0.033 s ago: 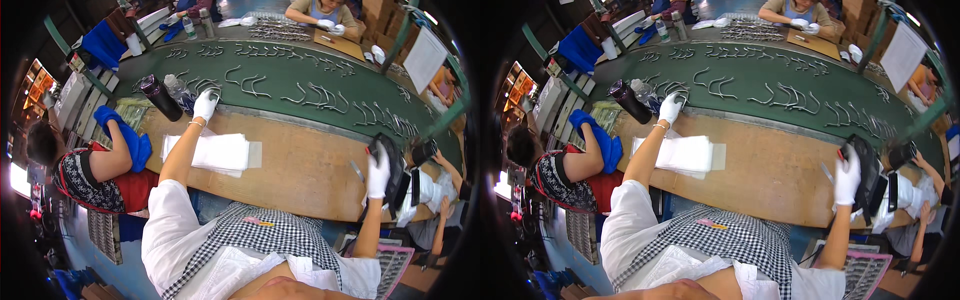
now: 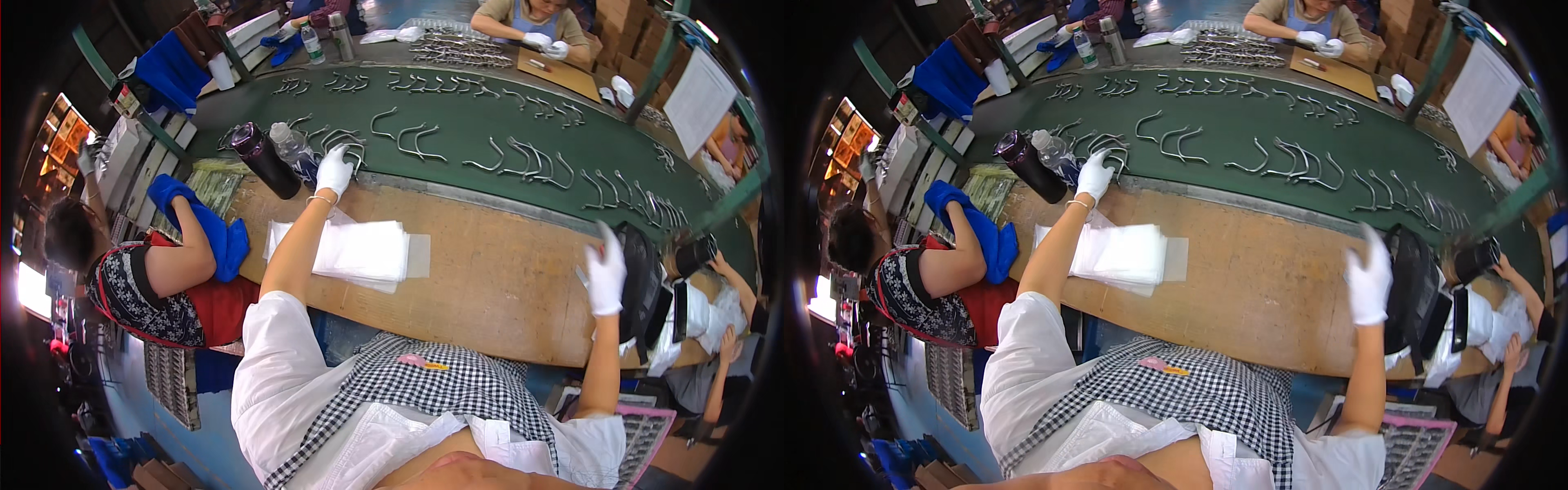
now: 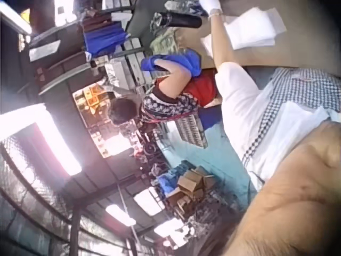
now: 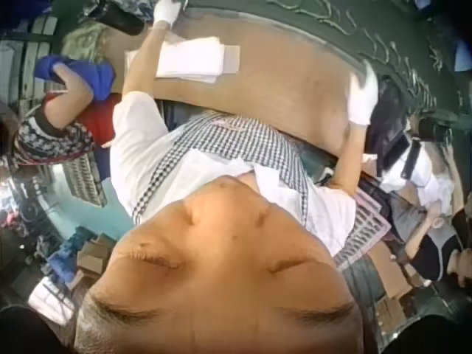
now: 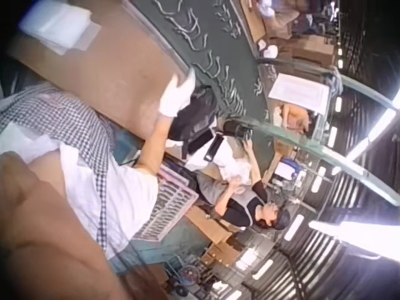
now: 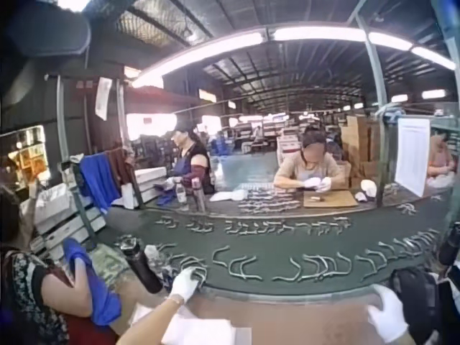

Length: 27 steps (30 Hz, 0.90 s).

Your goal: The person picks metal brackets from a conveyor belt, stacks and aligns them together in their hands, and places them on the table.

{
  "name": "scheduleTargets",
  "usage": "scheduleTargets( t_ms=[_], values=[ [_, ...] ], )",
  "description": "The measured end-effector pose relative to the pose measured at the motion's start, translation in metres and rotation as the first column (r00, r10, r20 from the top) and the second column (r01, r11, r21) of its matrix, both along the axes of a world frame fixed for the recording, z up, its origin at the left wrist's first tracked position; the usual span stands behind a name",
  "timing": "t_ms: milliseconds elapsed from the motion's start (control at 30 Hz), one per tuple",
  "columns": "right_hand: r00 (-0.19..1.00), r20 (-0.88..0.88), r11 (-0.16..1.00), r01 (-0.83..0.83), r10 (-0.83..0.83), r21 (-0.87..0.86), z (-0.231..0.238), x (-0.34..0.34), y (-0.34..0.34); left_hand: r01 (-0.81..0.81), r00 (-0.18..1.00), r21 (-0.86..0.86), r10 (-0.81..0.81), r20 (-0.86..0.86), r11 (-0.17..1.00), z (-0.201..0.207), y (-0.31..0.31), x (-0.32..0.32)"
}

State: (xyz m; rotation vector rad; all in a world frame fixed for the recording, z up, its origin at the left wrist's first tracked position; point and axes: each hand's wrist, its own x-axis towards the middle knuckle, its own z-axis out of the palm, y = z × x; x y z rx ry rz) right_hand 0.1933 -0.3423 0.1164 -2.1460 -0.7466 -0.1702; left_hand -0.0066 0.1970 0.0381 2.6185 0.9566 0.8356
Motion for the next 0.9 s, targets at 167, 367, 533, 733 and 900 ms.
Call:
scheduleTargets(
  t_ms=[167,367,533,733,900],
  values=[
    [0.907,0.033,0.878,-0.397,0.420,-0.269,-0.015,0.021,0.172,-0.091,0.969,-0.061,0.075,-0.237,0.994,0.007,0.031,0.040],
    [0.947,-0.058,0.801,-0.300,0.317,-0.518,-0.048,0.035,0.309,-0.019,0.796,0.019,0.027,-0.605,1.000,0.017,0.047,0.064],
    [0.958,-0.033,0.759,-0.247,0.286,-0.602,-0.055,0.019,0.366,0.048,0.649,0.011,-0.023,-0.761,0.999,0.031,0.060,0.072],
    [0.923,-0.235,0.774,-0.384,0.305,-0.504,-0.072,0.030,0.411,0.076,0.598,-0.069,-0.101,-0.795,0.995,0.038,0.075,0.082],
    [0.724,-0.305,0.611,-0.687,0.619,-0.393,-0.097,0.086,0.443,-0.003,0.652,-0.142,-0.106,-0.751,0.990,0.035,0.068,0.113]
  ],
)
